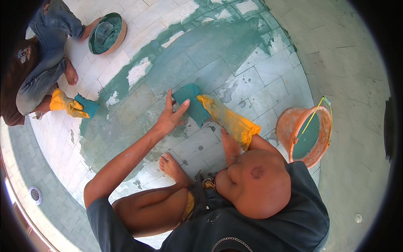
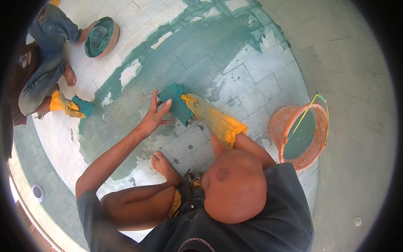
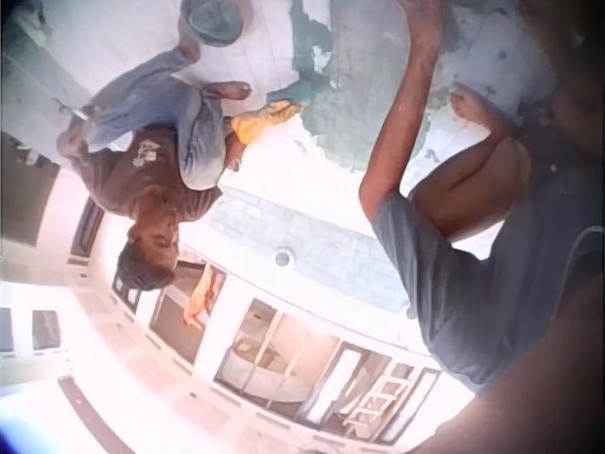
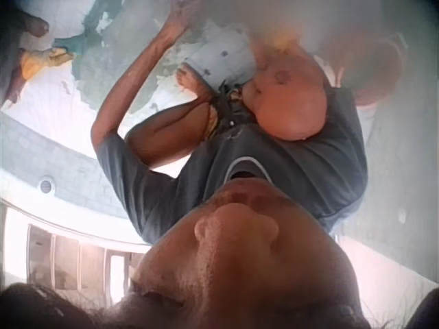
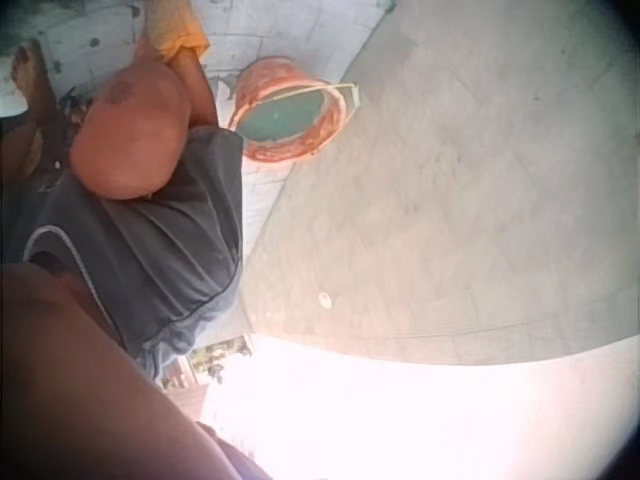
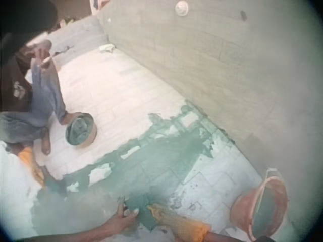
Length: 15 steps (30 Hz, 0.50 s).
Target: The person applies grout to the gaps between tiles and wipes away the excess residue using a sponge and water from a bucket.
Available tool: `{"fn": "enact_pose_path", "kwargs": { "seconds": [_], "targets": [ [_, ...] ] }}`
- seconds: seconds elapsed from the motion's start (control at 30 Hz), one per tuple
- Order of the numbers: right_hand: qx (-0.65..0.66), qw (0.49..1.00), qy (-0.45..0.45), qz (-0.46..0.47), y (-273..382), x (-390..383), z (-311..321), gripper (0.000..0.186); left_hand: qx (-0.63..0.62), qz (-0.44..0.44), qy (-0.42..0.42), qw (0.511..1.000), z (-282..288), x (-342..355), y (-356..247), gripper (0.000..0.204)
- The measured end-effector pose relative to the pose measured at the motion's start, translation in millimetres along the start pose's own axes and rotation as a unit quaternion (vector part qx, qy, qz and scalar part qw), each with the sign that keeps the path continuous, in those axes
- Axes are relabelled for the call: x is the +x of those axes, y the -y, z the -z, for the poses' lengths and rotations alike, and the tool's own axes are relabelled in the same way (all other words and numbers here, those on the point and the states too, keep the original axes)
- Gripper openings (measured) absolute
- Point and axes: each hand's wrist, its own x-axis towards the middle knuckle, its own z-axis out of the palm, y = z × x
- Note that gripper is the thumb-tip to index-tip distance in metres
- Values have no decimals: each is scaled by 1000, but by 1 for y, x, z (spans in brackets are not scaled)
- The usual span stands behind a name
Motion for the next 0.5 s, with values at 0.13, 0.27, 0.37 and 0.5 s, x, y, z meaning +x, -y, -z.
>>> {"fn": "enact_pose_path", "kwargs": {
  "seconds": [0.13,0.27,0.37,0.5],
  "targets": [
    [-376,910,-141,-106,46,-8,-35,63,218,-52,-149,963,-11,38,57,93],
    [-408,891,-185,66,58,-29,-4,76,44,-13,-207,977,-46,59,59,80],
    [-549,830,-84,38,61,-30,-16,85,-152,33,-159,975,-48,55,46,75],
    [-612,786,-90,-19,44,1,-44,81,-215,72,-165,960,-22,53,32,74]
  ]
}}
